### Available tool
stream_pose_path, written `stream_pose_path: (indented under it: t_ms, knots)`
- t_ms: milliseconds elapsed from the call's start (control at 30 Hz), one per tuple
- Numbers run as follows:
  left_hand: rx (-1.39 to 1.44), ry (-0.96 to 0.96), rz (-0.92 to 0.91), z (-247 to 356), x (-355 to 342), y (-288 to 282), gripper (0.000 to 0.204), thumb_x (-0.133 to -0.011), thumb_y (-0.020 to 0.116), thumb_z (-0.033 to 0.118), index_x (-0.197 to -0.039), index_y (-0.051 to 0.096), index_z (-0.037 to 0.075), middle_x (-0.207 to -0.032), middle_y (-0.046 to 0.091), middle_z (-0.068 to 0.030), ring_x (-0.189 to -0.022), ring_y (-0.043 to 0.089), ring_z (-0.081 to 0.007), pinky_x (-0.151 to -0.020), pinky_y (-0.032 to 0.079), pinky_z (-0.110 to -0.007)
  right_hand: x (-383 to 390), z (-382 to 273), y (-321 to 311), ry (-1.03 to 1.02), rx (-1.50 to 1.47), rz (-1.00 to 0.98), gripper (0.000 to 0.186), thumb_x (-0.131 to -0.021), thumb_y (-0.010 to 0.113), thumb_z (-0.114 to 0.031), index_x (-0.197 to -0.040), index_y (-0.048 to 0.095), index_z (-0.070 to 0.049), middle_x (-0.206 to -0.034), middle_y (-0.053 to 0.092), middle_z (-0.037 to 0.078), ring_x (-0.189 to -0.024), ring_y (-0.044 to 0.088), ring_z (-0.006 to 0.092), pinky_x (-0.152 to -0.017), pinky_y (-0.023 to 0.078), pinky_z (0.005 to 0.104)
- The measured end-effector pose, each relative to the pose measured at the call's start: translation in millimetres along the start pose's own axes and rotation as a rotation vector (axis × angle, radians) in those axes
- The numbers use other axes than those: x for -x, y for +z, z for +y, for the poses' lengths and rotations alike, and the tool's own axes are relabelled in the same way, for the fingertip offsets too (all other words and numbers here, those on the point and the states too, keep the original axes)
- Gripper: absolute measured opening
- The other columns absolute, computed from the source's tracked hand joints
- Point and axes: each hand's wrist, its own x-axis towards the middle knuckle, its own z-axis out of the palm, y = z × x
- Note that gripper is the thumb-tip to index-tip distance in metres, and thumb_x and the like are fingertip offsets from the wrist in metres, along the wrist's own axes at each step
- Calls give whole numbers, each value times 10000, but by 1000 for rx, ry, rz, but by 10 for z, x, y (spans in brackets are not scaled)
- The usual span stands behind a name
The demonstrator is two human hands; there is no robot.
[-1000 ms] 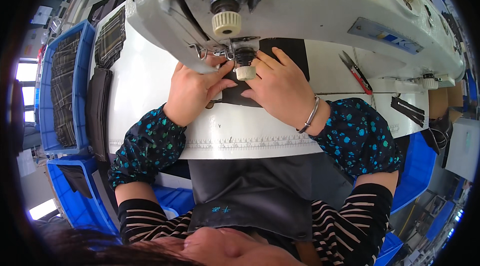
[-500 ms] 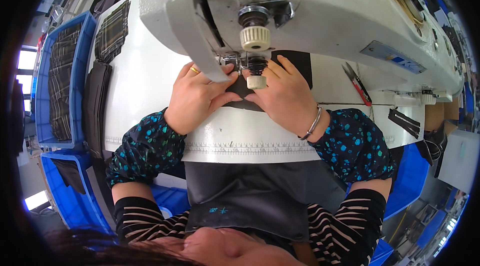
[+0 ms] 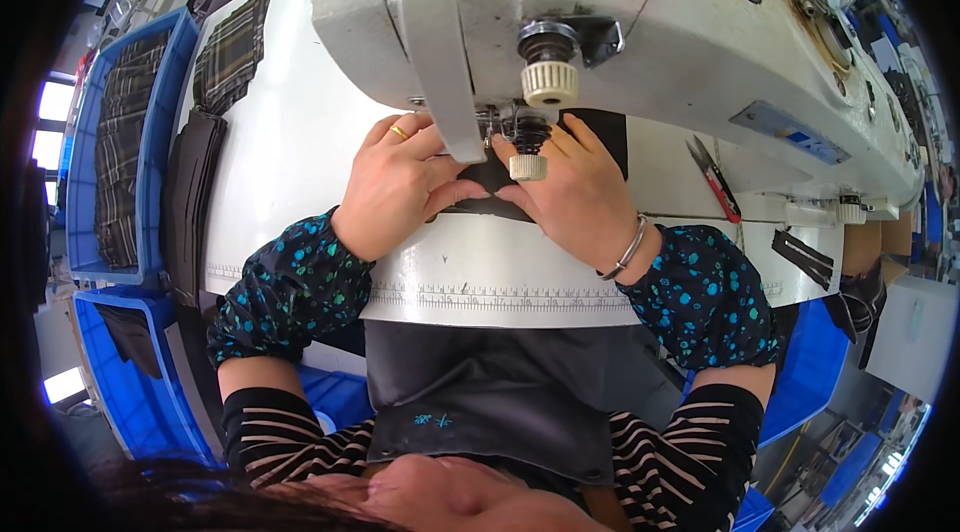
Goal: The person aligns a zipper onto a black fabric piece and sews it using an industrial sewing machine. They guide the fabric under the presser foot, stitch along the zipper, trim threads, and flip the piece to sew the opposite side. The finished item is inspected and placed into a blue bin.
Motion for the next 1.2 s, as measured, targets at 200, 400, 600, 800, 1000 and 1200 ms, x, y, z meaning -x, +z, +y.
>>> stream_pose_path:
  t_ms: [200, 400, 600, 800, 1000, 1200]
  knots:
    - [-41, 5, 44, 23, -11, 5, 325, -819, 802, 373, -1010, 797, 110, -1116, 712, -15, -1133, 643, -244, -974, 501, -421, -15, 81, 21, 49, -213, -25, 530, -857, 823, -235, -1340, 694, -59, -1115, 705, 157, -1105, 650, 343, -1090, 473, 467]
    - [-58, 9, 69, 133, 25, 18, 274, -814, 817, 340, -985, 812, 125, -1063, 711, -2, -1090, 663, -229, -907, 529, -387, 87, 301, -25, 365, -1199, 29, 329, -944, 712, -122, -1252, 730, -6, -1215, 722, 101, -1185, 650, 194, -1036, 485, 363]
    - [-87, 24, -16, 112, 67, -2, 424, -861, 763, 395, -1175, 780, 110, -1212, 713, 3, -1125, 633, -189, -913, 524, -371, 2, -13, -89, 10, -114, -7, 473, -886, 780, -245, -1303, 707, -33, -1240, 712, 126, -1095, 655, 260, -1065, 479, 447]
    - [-58, 15, -16, 113, 37, -25, 385, -858, 775, 374, -1143, 791, 116, -1204, 719, 4, -1107, 641, -193, -926, 521, -375, 50, -112, -35, -20, 33, -26, 607, -840, 800, -348, -1353, 682, -46, -1242, 706, 130, -1105, 623, 307, -1115, 448, 518]
    - [-66, 32, 39, -3, -30, 22, 355, -862, 781, 351, -1142, 799, 133, -1205, 722, 12, -1107, 642, -198, -942, 514, -380, 22, -30, 20, 28, 8, -20, 633, -844, 809, -356, -1387, 656, -67, -1196, 707, 141, -1121, 635, 334, -1125, 442, 525]
    - [-68, 29, 51, -18, -41, 72, 337, -872, 778, 342, -1140, 802, 138, -1207, 723, 16, -1115, 640, -196, -945, 509, -379, 30, 1, 56, 30, 7, 9, 618, -848, 811, -365, -1376, 664, -81, -1135, 701, 133, -1118, 639, 334, -1139, 429, 527]
